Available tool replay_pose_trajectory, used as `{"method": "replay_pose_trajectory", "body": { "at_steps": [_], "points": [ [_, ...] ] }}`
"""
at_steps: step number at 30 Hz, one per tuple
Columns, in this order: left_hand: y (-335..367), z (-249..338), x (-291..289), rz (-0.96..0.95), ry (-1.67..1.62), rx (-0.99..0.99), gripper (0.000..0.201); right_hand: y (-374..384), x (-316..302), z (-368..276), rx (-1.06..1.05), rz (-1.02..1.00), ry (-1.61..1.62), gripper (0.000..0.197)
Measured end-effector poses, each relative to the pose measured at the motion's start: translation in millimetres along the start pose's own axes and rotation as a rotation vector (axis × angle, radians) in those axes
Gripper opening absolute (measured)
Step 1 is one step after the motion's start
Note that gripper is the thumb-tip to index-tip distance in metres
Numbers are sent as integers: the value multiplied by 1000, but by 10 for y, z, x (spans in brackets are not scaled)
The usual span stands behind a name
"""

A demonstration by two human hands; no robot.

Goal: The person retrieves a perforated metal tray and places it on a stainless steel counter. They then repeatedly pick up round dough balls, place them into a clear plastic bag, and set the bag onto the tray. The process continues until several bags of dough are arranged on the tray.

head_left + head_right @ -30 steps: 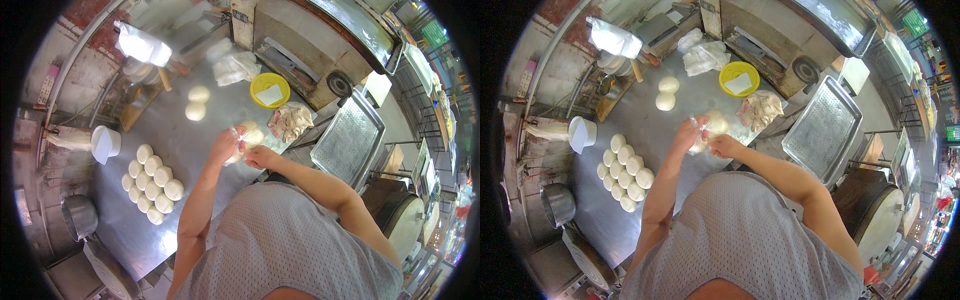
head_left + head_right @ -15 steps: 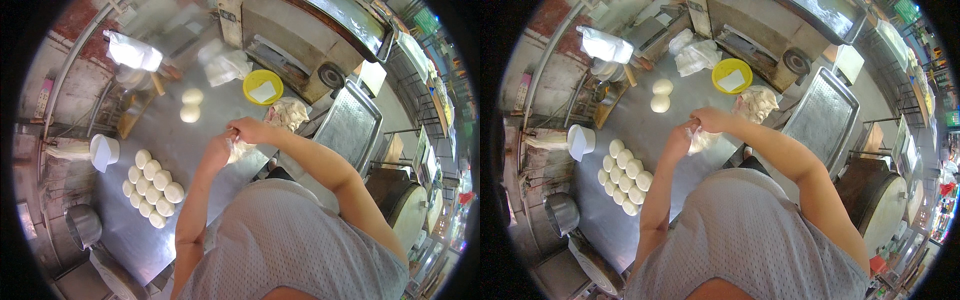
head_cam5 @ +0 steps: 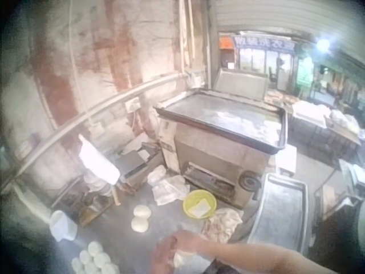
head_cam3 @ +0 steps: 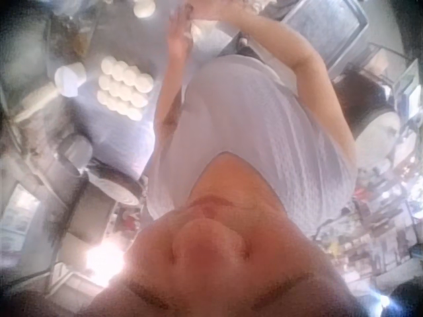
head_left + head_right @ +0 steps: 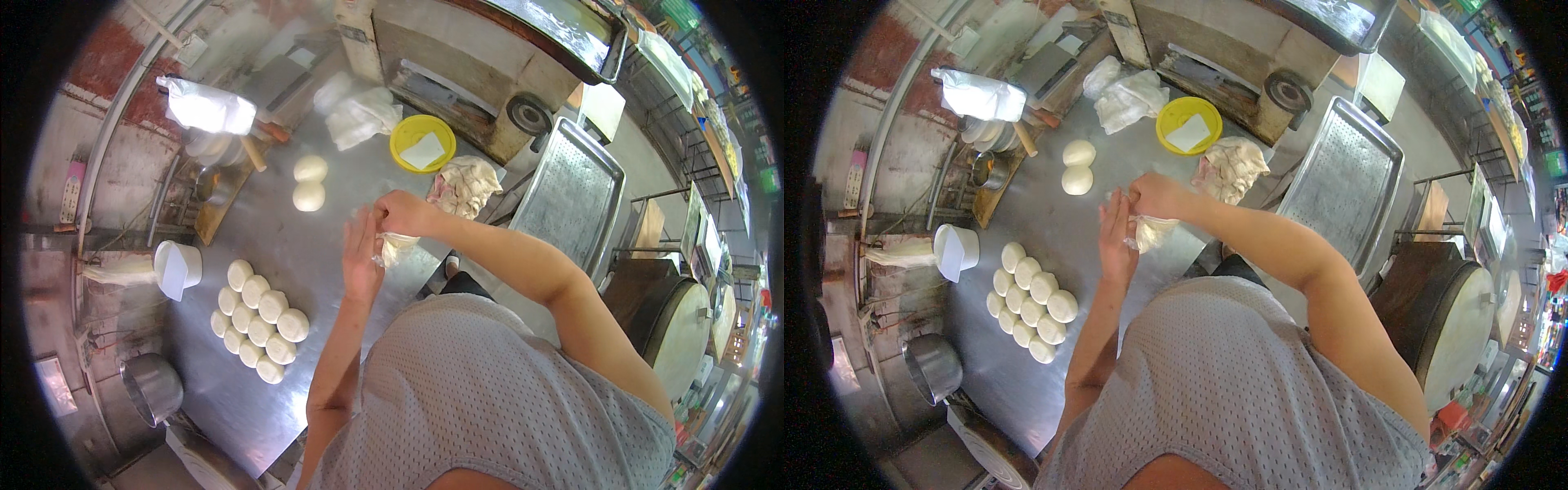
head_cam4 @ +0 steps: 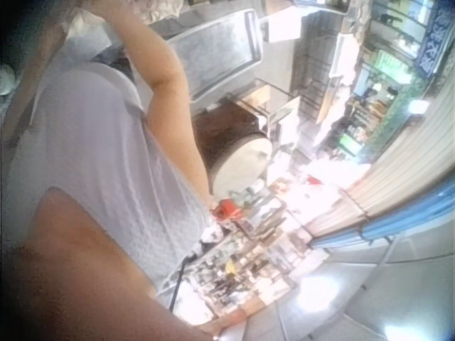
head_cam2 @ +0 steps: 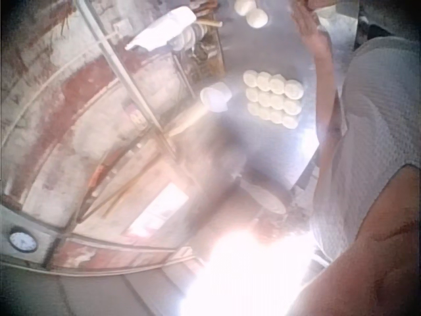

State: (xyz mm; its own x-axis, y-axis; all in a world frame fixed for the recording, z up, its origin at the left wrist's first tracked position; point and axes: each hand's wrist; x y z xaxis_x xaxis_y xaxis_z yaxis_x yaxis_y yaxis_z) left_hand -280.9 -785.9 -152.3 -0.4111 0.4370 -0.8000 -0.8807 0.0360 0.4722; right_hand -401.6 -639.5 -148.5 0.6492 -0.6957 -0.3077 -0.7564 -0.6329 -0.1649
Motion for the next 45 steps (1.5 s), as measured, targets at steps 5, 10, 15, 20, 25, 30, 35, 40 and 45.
{"method": "replay_pose_trajectory", "body": {
  "at_steps": [5,10,15,20,25,30,35,40,45],
  "points": [
    [-328,-221,200,41,175,-179,19,-267,41,-57,-168,363,-37,23],
    [-395,-250,251,5,178,-262,12,-351,148,353,-258,527,-199,16],
    [134,125,-177,-226,-317,-488,17,-359,113,387,-235,521,-49,14],
    [202,-104,8,-533,-750,-857,19,-356,116,348,-268,504,18,15],
    [179,-112,72,-448,-892,-838,20,-539,91,-43,-488,373,-100,11],
    [88,-163,173,-442,-370,-525,15,-286,173,-3,-451,154,-358,15],
    [94,-104,260,-304,-354,-569,13,-197,121,44,-292,90,-510,17],
    [117,-163,285,-288,-700,-823,10,-501,114,36,-233,162,-392,17],
    [158,-66,246,-328,-501,-749,9,-636,285,285,-226,302,-150,18]
  ]
}}
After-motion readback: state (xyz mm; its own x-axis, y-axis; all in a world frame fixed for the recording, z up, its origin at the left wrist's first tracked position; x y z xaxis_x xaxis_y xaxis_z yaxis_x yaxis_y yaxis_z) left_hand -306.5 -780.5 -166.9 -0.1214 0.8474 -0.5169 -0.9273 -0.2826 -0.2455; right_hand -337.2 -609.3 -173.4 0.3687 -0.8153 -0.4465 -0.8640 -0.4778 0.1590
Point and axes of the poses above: each hand's wrist, its own y-axis towards the middle knuckle, its own x-axis out of the palm, z = x × y, and after that the axes turned 13 degrees about y, right-handed
